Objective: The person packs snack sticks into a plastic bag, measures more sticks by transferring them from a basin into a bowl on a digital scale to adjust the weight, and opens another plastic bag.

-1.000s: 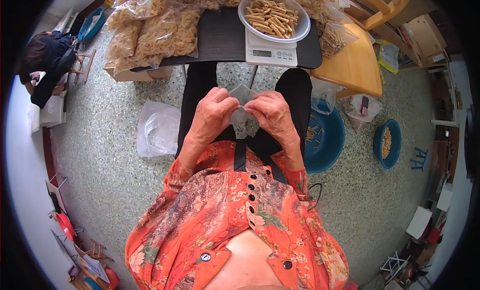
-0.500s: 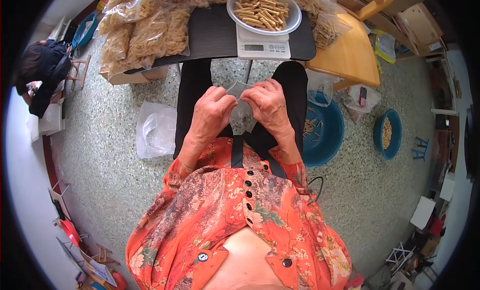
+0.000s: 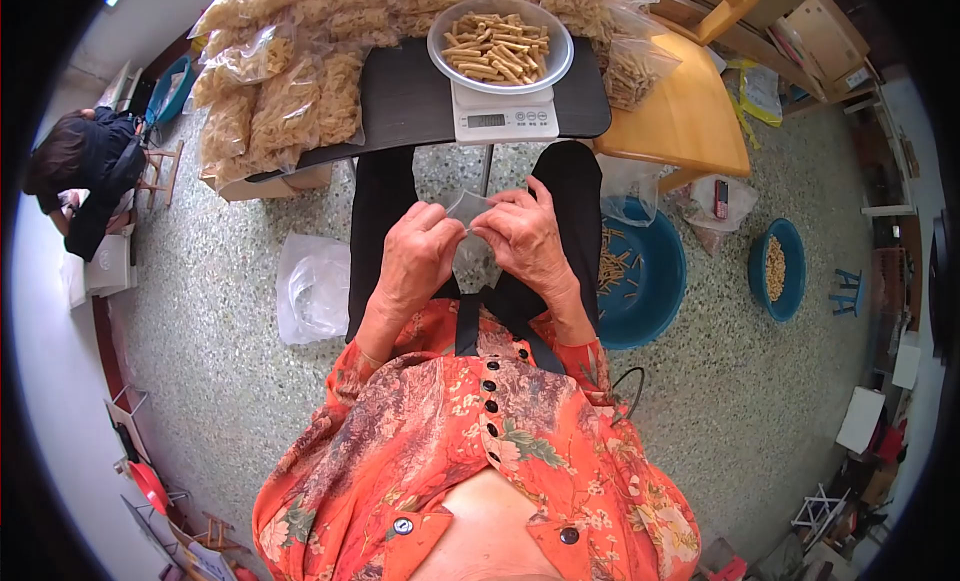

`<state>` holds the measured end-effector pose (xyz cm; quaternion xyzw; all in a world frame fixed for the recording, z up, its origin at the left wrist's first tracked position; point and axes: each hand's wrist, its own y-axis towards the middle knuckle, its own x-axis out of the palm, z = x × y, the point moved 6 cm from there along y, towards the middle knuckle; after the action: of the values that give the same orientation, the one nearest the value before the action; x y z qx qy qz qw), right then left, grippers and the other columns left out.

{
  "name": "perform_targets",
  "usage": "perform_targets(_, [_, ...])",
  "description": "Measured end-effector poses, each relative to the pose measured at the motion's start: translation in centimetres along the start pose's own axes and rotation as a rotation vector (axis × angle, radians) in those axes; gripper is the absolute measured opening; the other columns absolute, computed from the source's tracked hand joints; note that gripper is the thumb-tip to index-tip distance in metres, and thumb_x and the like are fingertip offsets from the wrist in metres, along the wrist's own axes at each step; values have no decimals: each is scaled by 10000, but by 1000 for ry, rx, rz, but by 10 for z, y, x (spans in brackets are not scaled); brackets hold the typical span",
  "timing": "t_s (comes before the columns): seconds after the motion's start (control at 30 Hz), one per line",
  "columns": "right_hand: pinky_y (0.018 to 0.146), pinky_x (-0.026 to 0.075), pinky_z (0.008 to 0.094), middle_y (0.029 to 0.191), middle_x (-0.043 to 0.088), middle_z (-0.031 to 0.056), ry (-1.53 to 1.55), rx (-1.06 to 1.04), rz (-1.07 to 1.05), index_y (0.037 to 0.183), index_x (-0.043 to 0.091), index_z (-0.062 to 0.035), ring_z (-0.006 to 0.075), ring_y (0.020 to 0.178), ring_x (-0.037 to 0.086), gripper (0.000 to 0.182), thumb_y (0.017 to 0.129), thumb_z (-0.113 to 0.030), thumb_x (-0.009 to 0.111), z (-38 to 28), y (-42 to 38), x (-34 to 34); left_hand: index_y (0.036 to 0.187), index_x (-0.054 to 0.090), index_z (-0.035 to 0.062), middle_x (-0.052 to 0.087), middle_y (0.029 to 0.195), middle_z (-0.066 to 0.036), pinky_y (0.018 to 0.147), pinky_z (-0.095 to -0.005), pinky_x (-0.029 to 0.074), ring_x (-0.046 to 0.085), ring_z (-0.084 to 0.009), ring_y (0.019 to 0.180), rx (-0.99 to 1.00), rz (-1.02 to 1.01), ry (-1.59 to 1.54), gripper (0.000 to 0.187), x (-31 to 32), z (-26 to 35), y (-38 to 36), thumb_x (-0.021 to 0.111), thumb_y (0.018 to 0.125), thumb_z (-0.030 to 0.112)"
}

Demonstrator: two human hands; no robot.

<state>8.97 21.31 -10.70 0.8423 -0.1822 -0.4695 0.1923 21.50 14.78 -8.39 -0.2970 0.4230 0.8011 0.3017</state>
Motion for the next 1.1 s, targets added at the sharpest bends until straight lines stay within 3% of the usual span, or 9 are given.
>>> perform_targets(0.5, [970, 416, 452, 809, 692, 20, 28, 16, 26, 804, 707, -101, 249, 953, 635, 75, 736, -85, 737, 8, 0, -15, 831, 605, 60, 555, 822, -69, 650, -361, 488, 581, -260, 751, 116, -101, -79, 110, -10, 7, 3, 635, 737, 11])
perform_targets(0.53, [958, 425, 430, 821, 694, 12, 140, 49, 10, 822, 704, -107, 251, 974, 633, 84, 746, -79, 725, 13, -1, -11, 831, 605, 60, 555, 822, -69, 650, -361, 488, 581, -260, 751, 111, -98, -82, 110, -11, 6, 4, 635, 737, 11])
perform_targets(0.7, [906, 459, 385, 839, 701, 16, 281, 157, -5, 844, 702, -106, 283, 998, 632, 100, 754, -63, 708, 17, -4, -10, 822, 608, 65, 547, 787, -68, 579, -360, 483, 595, -257, 680, 50, -74, -179, 100, -11, 4, 5, 673, 747, 51])
perform_targets(0.77, [909, 463, 393, 861, 708, 32, 170, 74, 3, 851, 702, -94, 296, 1024, 621, 104, 769, -29, 696, 13, -1, -13, 816, 612, 68, 523, 760, -73, 557, -364, 473, 593, -259, 667, 37, -52, -197, 113, -10, 2, 4, 699, 746, 82])
perform_targets(0.9, [858, 465, 413, 980, 694, 6, -40, 37, -70, 854, 694, -114, 284, 977, 616, 183, 704, -10, 677, 7, 1, -10, 791, 591, 85, 491, 740, -72, 563, -362, 478, 587, -248, 677, 55, -92, -76, 85, 2, -4, 3, 658, 740, 94])
perform_targets(0.93, [792, 491, 388, 999, 685, 12, -87, 15, -80, 864, 693, -110, 278, 920, 619, 206, 690, -6, 661, 7, 2, -8, 781, 582, 89, 488, 744, -70, 568, -361, 483, 584, -246, 682, 58, -112, -47, 70, 8, -6, 1, 636, 737, 96])
perform_targets(1.1, [692, 524, 350, 978, 663, 84, 44, 132, -154, 909, 669, -63, 308, 858, 641, 214, 730, 46, 627, 19, -11, 7, 779, 573, 88, 493, 753, -61, 571, -359, 484, 584, -248, 687, 67, -97, -35, 101, 29, -9, -4, 636, 700, 88])
